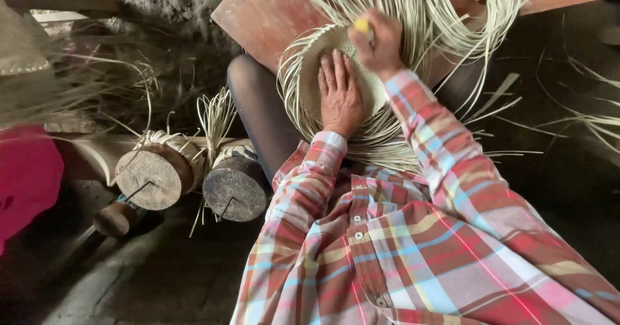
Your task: Smoothing the surface of a woven straw hat using a small block tool to finish the material.
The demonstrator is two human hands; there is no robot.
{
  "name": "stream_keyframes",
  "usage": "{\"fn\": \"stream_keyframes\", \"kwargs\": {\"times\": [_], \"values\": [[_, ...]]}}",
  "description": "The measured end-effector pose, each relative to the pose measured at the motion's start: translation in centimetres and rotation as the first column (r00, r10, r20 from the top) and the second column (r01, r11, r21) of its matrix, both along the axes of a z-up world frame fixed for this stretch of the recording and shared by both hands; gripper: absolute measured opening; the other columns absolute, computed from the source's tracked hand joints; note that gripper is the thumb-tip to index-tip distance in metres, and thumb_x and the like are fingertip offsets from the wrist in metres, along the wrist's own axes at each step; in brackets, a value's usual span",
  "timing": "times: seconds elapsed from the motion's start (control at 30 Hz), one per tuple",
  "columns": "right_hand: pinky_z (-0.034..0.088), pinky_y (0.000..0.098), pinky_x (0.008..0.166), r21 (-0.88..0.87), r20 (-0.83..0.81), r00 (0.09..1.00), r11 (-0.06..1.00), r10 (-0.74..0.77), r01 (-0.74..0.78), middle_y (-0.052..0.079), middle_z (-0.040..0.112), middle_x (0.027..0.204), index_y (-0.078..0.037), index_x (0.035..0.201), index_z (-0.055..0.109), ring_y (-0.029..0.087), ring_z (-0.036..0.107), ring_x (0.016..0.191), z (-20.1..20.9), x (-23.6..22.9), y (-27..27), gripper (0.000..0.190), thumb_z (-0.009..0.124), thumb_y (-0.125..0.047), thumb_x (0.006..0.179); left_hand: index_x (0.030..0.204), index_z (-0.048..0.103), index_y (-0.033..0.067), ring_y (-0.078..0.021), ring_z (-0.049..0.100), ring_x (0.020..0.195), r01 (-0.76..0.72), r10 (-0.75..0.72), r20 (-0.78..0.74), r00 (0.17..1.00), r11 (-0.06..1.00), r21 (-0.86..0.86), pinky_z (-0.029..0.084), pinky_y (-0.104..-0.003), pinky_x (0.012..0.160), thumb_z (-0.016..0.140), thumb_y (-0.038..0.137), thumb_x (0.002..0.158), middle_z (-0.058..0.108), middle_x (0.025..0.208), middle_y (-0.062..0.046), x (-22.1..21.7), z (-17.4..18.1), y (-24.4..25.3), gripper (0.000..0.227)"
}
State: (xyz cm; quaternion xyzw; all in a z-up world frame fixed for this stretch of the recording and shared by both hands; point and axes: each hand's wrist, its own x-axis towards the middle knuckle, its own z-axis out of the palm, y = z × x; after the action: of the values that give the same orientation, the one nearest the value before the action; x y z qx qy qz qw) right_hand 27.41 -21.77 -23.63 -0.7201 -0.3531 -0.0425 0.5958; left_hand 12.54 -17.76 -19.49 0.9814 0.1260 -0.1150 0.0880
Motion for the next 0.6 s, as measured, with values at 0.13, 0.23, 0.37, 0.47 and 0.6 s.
{"fn": "stream_keyframes", "kwargs": {"times": [0.13, 0.23, 0.37, 0.47, 0.6], "values": [[0.034, 0.0260, 0.041, -0.084, 0.004, 0.993, 0.989, -0.118, 0.118, -0.001, 0.047, 0.059, -0.010, 0.074, 0.056, 0.010, 0.040, 0.047, 1.9, 2.2, 3.5, 0.037, 0.052, -0.037, 0.099, 0.145, 0.022, -0.0054, -0.0476, 0.016, 0.142, -0.029, 0.030, 0.159, 0.987, 1.000, -0.008, 0.020, -0.055, 0.120, 0.035, 0.023, 0.100, 0.013, 0.152, -0.025, -0.4, -0.7, -0.4, 0.055], [0.034, 0.0240, 0.038, -0.062, -0.016, 0.997, 0.996, -0.071, 0.070, -0.002, 0.047, 0.058, -0.010, 0.071, 0.055, 0.009, 0.040, 0.046, 1.9, 0.7, 1.7, 0.038, 0.053, -0.038, 0.097, 0.143, 0.026, -0.0058, -0.0462, 0.015, 0.142, -0.080, 0.109, 0.244, 0.964, 0.989, -0.126, 0.017, -0.054, 0.120, 0.033, 0.024, 0.101, 0.018, 0.151, -0.026, -0.3, -0.7, -0.3, 0.052], [0.034, 0.0303, 0.045, -0.062, 0.034, 0.996, 0.995, 0.079, -0.077, 0.002, 0.042, 0.058, -0.008, 0.069, 0.047, 0.014, 0.038, 0.048, 3.6, -4.2, -3.6, 0.039, 0.046, -0.036, 0.096, 0.143, 0.024, -0.0090, -0.0440, 0.012, 0.143, -0.065, 0.075, 0.168, 0.983, 0.996, -0.067, 0.014, -0.052, 0.121, 0.036, 0.023, 0.099, 0.014, 0.151, -0.027, 0.1, 0.0, 0.0, 0.056], [0.033, 0.0311, 0.046, -0.126, 0.071, 0.997, 0.992, 0.026, -0.017, 0.002, 0.043, 0.057, -0.008, 0.067, 0.049, 0.014, 0.038, 0.048, 2.2, -4.3, -3.4, 0.040, 0.048, -0.037, 0.095, 0.143, 0.023, -0.0097, -0.0461, 0.011, 0.141, -0.020, 0.021, 0.087, 0.996, 1.000, -0.016, 0.014, -0.054, 0.120, 0.039, 0.020, 0.095, 0.013, 0.150, -0.030, 0.2, 0.4, 0.0, 0.059], [0.032, 0.0260, 0.036, -0.156, 0.083, 0.993, 0.983, -0.087, 0.099, -0.002, 0.047, 0.056, -0.012, 0.071, 0.054, 0.009, 0.038, 0.044, 0.8, -0.1, 2.3, 0.038, 0.048, -0.038, 0.099, 0.143, 0.020, -0.0102, -0.0460, 0.012, 0.142, -0.026, 0.028, 0.116, 0.993, 1.000, -0.013, 0.016, -0.054, 0.120, 0.033, 0.021, 0.097, 0.014, 0.150, -0.029, 0.1, -0.5, -0.2, 0.057]]}}
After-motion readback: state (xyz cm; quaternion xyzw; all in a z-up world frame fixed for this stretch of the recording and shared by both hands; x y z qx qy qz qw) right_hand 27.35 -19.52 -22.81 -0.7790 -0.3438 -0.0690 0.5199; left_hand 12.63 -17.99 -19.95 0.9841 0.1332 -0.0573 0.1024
